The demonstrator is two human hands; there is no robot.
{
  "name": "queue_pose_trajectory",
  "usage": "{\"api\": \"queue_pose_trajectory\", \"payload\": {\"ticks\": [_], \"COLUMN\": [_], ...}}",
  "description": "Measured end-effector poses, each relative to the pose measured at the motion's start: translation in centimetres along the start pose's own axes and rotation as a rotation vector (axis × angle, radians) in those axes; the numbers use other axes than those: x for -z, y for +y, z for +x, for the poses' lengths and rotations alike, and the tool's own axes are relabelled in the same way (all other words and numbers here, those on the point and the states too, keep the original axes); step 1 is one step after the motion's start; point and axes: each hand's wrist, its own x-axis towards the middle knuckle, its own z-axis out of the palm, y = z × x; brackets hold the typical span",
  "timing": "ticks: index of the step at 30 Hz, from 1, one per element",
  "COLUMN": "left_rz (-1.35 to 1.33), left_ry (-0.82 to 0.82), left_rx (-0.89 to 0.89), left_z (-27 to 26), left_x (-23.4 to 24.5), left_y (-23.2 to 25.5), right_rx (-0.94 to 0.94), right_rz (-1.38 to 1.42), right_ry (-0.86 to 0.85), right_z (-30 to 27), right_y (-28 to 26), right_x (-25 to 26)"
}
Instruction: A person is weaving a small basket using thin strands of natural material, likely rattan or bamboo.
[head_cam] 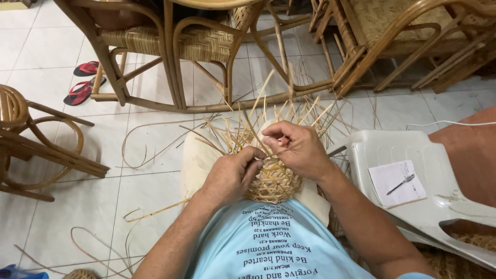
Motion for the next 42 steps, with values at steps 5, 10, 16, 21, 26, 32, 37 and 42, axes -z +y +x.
{"api": "queue_pose_trajectory", "payload": {"ticks": [5, 10, 16, 21, 26, 32, 37, 42], "left_rz": [0.034, 0.078, 0.123, 0.009, -0.053, -0.01, -0.025, 0.022], "left_ry": [-0.047, -0.068, -0.086, 0.044, 0.123, 0.112, 0.113, 0.274], "left_rx": [-0.037, -0.061, -0.054, -0.078, -0.053, -0.032, -0.022, -0.196], "left_z": [-0.4, 0.5, 0.6, 0.4, -0.3, -0.4, -0.5, -0.8], "left_x": [0.7, 0.7, 1.8, 1.6, -0.3, -1.4, -1.2, -1.4], "left_y": [-0.2, 0.3, 0.1, -0.3, -1.7, -2.2, -1.9, -1.4], "right_rx": [0.005, 0.027, 0.178, 0.212, 0.155, 0.015, -0.002, -0.028], "right_rz": [-0.003, -0.107, -0.213, -0.326, -0.37, -0.419, -0.406, -0.391], "right_ry": [0.17, 0.07, -0.07, -0.228, -0.285, -0.391, -0.402, -0.301], "right_z": [-3.9, -6.6, -4.4, -2.9, -2.6, -2.3, -1.8, -2.0], "right_y": [2.1, 3.2, 2.6, -0.2, 0.8, -0.1, -1.3, 0.6], "right_x": [0.7, -0.9, -0.8, 0.2, 0.7, 1.1, 0.7, -0.1]}}
